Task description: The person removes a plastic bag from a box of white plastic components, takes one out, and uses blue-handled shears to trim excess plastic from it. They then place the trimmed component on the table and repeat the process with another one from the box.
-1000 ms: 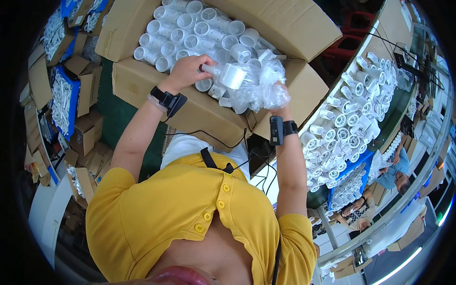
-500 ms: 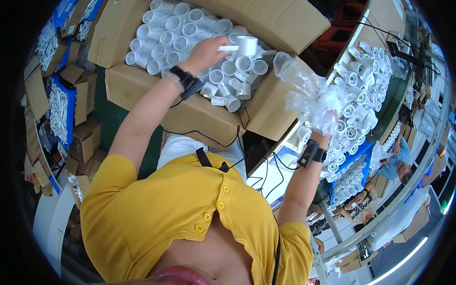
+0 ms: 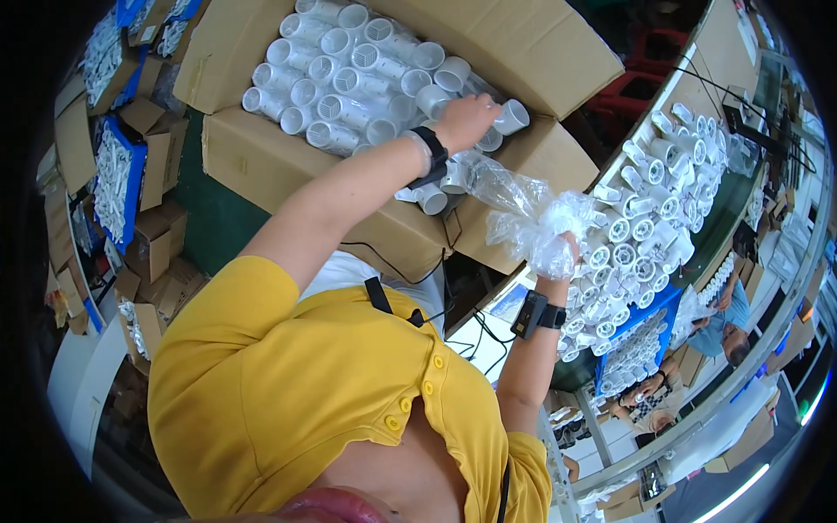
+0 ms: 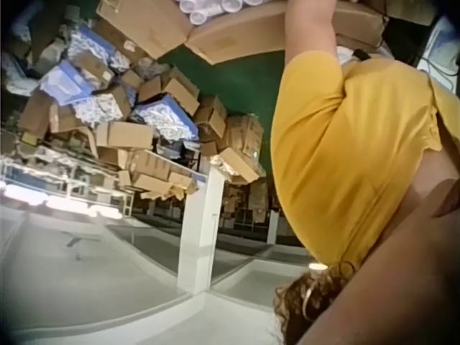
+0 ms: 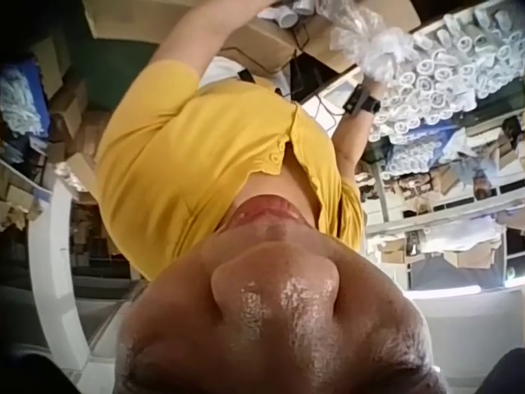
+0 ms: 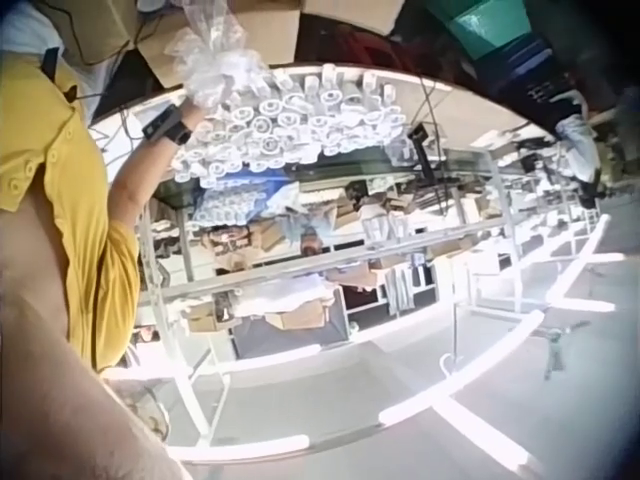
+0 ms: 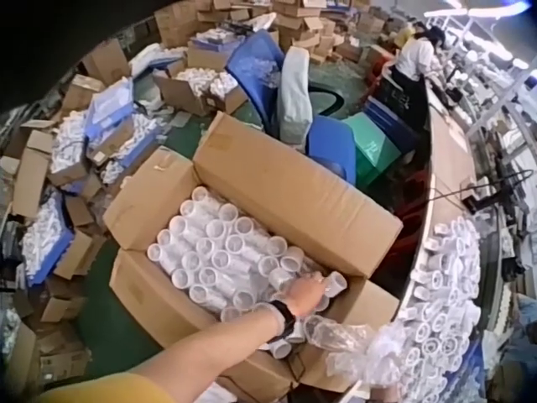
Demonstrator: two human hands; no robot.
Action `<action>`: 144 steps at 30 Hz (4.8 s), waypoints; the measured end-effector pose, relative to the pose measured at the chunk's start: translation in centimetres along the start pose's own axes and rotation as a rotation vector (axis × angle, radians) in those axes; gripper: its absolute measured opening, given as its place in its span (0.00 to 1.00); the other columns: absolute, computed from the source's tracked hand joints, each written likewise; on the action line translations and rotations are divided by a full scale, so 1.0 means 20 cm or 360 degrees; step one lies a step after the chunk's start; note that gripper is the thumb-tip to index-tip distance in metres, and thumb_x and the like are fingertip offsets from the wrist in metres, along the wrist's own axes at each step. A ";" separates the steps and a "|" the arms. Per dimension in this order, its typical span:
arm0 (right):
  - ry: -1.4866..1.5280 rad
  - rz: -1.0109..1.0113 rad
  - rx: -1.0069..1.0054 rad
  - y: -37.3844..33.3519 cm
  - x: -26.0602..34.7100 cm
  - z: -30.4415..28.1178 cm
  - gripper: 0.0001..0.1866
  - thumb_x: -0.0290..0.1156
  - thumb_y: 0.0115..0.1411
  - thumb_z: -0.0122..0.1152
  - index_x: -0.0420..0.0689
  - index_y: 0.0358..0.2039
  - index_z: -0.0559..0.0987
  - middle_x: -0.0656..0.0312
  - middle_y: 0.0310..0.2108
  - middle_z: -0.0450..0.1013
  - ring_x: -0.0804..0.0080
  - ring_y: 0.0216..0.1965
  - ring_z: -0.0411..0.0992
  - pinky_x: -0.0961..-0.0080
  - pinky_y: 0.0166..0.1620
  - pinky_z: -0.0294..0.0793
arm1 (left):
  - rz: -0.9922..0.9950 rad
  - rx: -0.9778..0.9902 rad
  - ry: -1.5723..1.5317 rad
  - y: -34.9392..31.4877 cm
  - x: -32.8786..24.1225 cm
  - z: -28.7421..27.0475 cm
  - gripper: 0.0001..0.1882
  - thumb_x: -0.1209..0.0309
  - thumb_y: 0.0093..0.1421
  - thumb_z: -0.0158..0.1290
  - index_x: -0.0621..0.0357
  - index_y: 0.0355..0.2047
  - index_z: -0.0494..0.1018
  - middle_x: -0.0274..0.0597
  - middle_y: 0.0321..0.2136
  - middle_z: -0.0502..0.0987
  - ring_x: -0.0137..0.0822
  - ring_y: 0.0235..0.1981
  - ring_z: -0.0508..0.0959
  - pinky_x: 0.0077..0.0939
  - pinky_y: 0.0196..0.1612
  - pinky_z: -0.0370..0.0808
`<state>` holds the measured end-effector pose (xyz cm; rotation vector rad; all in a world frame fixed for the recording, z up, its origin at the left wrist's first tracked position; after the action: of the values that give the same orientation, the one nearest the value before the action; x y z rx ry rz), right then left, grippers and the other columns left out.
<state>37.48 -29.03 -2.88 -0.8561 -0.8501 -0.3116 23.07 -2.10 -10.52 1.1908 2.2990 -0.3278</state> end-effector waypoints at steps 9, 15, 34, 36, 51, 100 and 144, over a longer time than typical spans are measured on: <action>-0.0059 0.0011 -0.0011 0.00 -0.01 0.16 0.21 0.35 0.57 0.51 0.35 0.48 0.70 0.55 0.43 0.72 0.65 0.42 0.71 0.69 0.45 0.72 | -0.0143 0.0026 -0.0250 -0.06 0.02 -0.06 0.12 0.70 0.48 0.51 0.54 0.35 0.71 0.43 0.34 0.73 0.46 0.36 0.75 0.38 0.36 0.74; -0.0299 -0.0152 0.0070 0.01 0.01 0.17 0.20 0.35 0.58 0.51 0.35 0.46 0.72 0.55 0.42 0.72 0.67 0.42 0.71 0.71 0.45 0.72 | -0.0459 -0.0134 -0.0189 -0.26 0.56 -0.32 0.19 0.77 0.48 0.48 0.50 0.42 0.71 0.41 0.39 0.72 0.47 0.42 0.72 0.38 0.42 0.71; -0.0274 0.0116 0.0016 0.07 -0.14 0.17 0.24 0.27 0.54 0.50 0.37 0.53 0.65 0.58 0.39 0.71 0.68 0.38 0.73 0.74 0.40 0.74 | -0.0169 0.0383 -0.0018 -0.43 0.41 -0.18 0.20 0.75 0.49 0.51 0.59 0.45 0.67 0.47 0.47 0.66 0.48 0.42 0.73 0.38 0.42 0.73; -0.0164 0.0282 -0.0036 0.03 -0.11 0.30 0.26 0.26 0.52 0.50 0.38 0.54 0.64 0.58 0.40 0.71 0.68 0.38 0.73 0.74 0.39 0.75 | -0.0243 0.0522 0.0007 -0.47 0.44 -0.17 0.22 0.75 0.49 0.53 0.59 0.46 0.66 0.47 0.50 0.65 0.48 0.44 0.72 0.38 0.43 0.73; -0.0280 0.0296 -0.0090 0.06 -0.14 0.24 0.24 0.26 0.51 0.50 0.38 0.51 0.67 0.58 0.39 0.71 0.68 0.37 0.73 0.75 0.39 0.74 | -0.0972 0.0522 0.0139 -0.19 0.54 -0.16 0.20 0.56 0.48 0.58 0.57 0.36 0.73 0.45 0.26 0.76 0.48 0.28 0.77 0.40 0.30 0.73; -0.1192 -0.0111 0.0760 0.72 -0.53 1.04 0.25 0.33 0.48 0.60 0.42 0.48 0.70 0.53 0.40 0.74 0.57 0.43 0.72 0.68 0.46 0.71 | -0.0320 -0.0499 -0.1380 -0.43 0.60 -0.62 0.08 0.73 0.60 0.47 0.58 0.39 0.70 0.33 0.39 0.73 0.27 0.39 0.72 0.21 0.40 0.70; 0.0714 0.0798 0.0452 0.70 -0.89 0.92 0.21 0.43 0.59 0.49 0.44 0.48 0.68 0.57 0.46 0.69 0.63 0.46 0.67 0.65 0.50 0.68 | -0.1302 -0.0019 -0.3171 -0.42 0.54 -0.34 0.19 0.57 0.58 0.51 0.60 0.41 0.69 0.30 0.34 0.72 0.26 0.33 0.71 0.23 0.37 0.69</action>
<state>24.06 -7.48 -17.31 -0.6683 -0.2362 0.0613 8.77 3.35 -11.15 -0.3795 0.7279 -1.0807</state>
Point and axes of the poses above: each hand's wrist, its own y-axis towards the middle knuckle, its own z-axis out of the palm, x = y × z, the point moved 2 cm from there along y, towards the middle knuckle
